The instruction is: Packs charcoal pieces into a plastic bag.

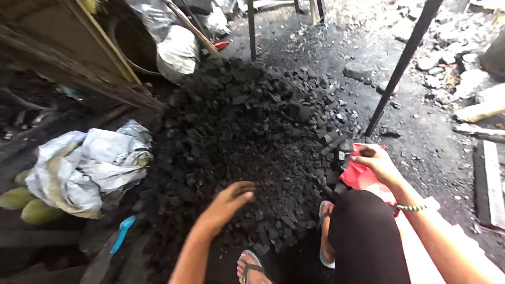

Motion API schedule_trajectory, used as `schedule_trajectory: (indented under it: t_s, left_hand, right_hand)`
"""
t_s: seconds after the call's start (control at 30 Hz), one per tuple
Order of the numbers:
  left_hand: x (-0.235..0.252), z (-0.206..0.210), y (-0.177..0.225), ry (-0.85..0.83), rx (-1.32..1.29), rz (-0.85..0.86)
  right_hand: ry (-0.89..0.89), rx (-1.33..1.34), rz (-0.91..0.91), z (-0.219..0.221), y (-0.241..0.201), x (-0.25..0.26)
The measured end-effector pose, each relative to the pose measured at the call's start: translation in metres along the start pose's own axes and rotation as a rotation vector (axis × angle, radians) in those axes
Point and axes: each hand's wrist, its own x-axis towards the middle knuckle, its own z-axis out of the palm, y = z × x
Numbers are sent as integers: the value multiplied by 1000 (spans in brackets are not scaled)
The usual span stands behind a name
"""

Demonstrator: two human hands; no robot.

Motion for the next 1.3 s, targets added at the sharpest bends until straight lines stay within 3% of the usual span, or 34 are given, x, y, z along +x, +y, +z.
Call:
schedule_trajectory:
  t_s: [0.1,0.2,0.3,0.43,0.5,0.57,0.67,0.77,0.83,0.93,1.0,1.07,1.17,1.23,1.3]
  left_hand:
    - [18,46,30,-61,-240,9]
    - [27,70,47,40,-553,-45]
    - [30,65,42,140,-681,-98]
    - [19,38,10,222,-712,-128]
    - [8,18,-5,270,-718,-125]
    - [-3,-3,-18,330,-685,-134]
    - [-20,-29,-27,416,-727,-180]
    - [-34,-45,-29,501,-934,-192]
    - [-43,-55,-28,547,-1097,-144]
    - [-46,-64,-24,708,-1206,-17]
    - [-43,-64,-24,759,-1044,69]
    - [-38,-57,-23,701,-748,103]
    - [-32,-39,-19,362,-403,150]
    - [-31,-42,-16,121,14,128]
    - [-29,-54,-25,91,518,-31]
  right_hand:
    - [-376,-91,-148,43,-90,34]
    - [-732,-322,-284,100,-148,41]
    - [-959,-493,-404,155,-164,32]
    - [-1127,-396,-294,202,-162,19]
    - [-1118,-146,-119,214,-156,15]
    - [-971,178,22,219,-150,9]
    - [-739,668,109,225,-135,5]
    - [-593,1049,162,230,-124,-4]
    - [-559,1011,176,231,-117,-7]
    - [-624,685,222,232,-96,-5]
    - [-653,385,161,236,-95,-7]
    - [-706,180,-2,242,-103,-14]
    - [-835,19,-226,260,-126,-26]
    - [-830,-172,-400,265,-135,-24]
    - [-755,-320,-438,259,-132,-8]
